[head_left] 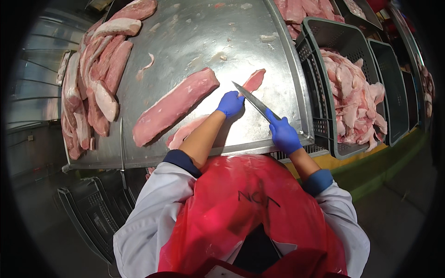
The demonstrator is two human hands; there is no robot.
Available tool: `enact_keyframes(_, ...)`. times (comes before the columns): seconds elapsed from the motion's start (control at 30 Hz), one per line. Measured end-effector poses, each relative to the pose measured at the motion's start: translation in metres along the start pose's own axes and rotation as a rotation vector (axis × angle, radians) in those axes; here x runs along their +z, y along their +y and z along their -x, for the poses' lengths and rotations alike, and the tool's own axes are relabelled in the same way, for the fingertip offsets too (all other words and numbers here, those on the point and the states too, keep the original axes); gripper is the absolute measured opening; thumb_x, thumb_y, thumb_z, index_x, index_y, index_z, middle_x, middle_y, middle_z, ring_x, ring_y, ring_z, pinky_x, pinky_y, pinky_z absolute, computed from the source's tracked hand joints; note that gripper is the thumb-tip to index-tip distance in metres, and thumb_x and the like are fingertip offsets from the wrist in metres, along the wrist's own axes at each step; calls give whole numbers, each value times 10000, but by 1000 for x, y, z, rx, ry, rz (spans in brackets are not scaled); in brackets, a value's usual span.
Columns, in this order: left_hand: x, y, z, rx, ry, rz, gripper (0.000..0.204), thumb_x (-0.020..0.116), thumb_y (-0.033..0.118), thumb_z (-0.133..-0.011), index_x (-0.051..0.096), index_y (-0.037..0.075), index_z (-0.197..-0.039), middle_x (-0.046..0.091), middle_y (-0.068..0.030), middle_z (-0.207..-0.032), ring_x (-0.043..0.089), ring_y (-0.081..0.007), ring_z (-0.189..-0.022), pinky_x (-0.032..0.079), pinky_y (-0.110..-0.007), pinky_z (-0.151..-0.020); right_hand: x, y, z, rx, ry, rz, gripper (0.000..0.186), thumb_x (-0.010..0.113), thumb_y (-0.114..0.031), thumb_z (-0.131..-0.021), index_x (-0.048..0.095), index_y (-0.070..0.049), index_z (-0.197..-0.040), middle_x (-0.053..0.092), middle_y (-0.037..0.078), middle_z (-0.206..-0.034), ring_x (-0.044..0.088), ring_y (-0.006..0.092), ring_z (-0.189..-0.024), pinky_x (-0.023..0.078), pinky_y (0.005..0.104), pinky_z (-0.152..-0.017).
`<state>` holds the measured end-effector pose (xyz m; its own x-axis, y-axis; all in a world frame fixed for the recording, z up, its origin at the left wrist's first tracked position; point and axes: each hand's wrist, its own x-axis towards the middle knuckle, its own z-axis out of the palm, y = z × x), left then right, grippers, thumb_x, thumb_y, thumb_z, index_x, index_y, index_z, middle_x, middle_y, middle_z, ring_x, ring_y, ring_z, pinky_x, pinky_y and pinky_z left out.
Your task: The person trims fat and connective tissue from large cuts of raw meat using a knife on a stainless steel table. They repeatedly lift and reposition the meat to access different sides, placing trimmed pieces into a nearby bin.
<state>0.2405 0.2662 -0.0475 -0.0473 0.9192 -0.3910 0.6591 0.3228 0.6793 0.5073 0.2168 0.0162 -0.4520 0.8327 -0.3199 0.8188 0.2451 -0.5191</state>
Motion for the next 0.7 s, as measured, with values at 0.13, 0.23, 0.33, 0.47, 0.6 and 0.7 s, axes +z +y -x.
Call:
enact_keyframes(0.13, 18, -5, 2, -1, 48, 170, 346, 525, 277, -992, 664, -38, -966, 685, -193, -842, 665, -268, -804, 514, -399, -782, 21, -19, -60, -31, 54, 91, 590, 518, -239, -1005, 325, -311, -1558, 553, 297, -1046, 664, 453, -864, 560, 511, -781)
enact_keyframes(0.23, 5, -1, 8, -71, 135, 270, 312, 542, 246, -964, 657, -43, -933, 670, -296, -921, 654, -446, -882, 508, -470, -815, 24, -37, -95, -60, 46, 111, 585, 522, -236, -1002, 338, -325, -1550, 555, 288, -1066, 667, 441, -887, 559, 504, -800)
enact_keyframes(0.33, -7, -5, 4, 12, 86, -2, 295, 538, 224, -956, 657, -45, -972, 674, -293, -939, 653, -460, -905, 510, -473, -822, 28, -45, -119, -105, 68, 82, 595, 526, -225, -996, 338, -339, -1548, 558, 278, -1076, 668, 432, -905, 559, 494, -812)
enact_keyframes(0.47, -4, -5, 6, 98, 52, -80, 312, 549, 252, -961, 656, -39, -993, 676, -290, -938, 658, -454, -910, 510, -475, -817, 25, -49, -144, -128, 61, 95, 599, 511, -200, -987, 351, -346, -1545, 566, 261, -1077, 669, 426, -930, 557, 485, -823)
enact_keyframes(0.6, -46, -42, 7, 65, -1, -22, 337, 566, 292, -973, 664, -25, -1028, 691, -255, -938, 673, -397, -895, 512, -450, -823, 17, -23, -136, -174, 23, 61, 589, 510, -232, -998, 344, -376, -1543, 575, 264, -1114, 668, 424, -949, 550, 481, -851)
enact_keyframes(0.7, -62, -74, 4, 71, 22, -152, 332, 561, 283, -993, 672, -16, -1086, 705, -220, -934, 685, -349, -881, 514, -424, -825, 5, -8, -101, -112, 3, 119, 577, 503, -240, -1007, 341, -366, -1546, 576, 277, -1145, 664, 432, -961, 546, 484, -865)
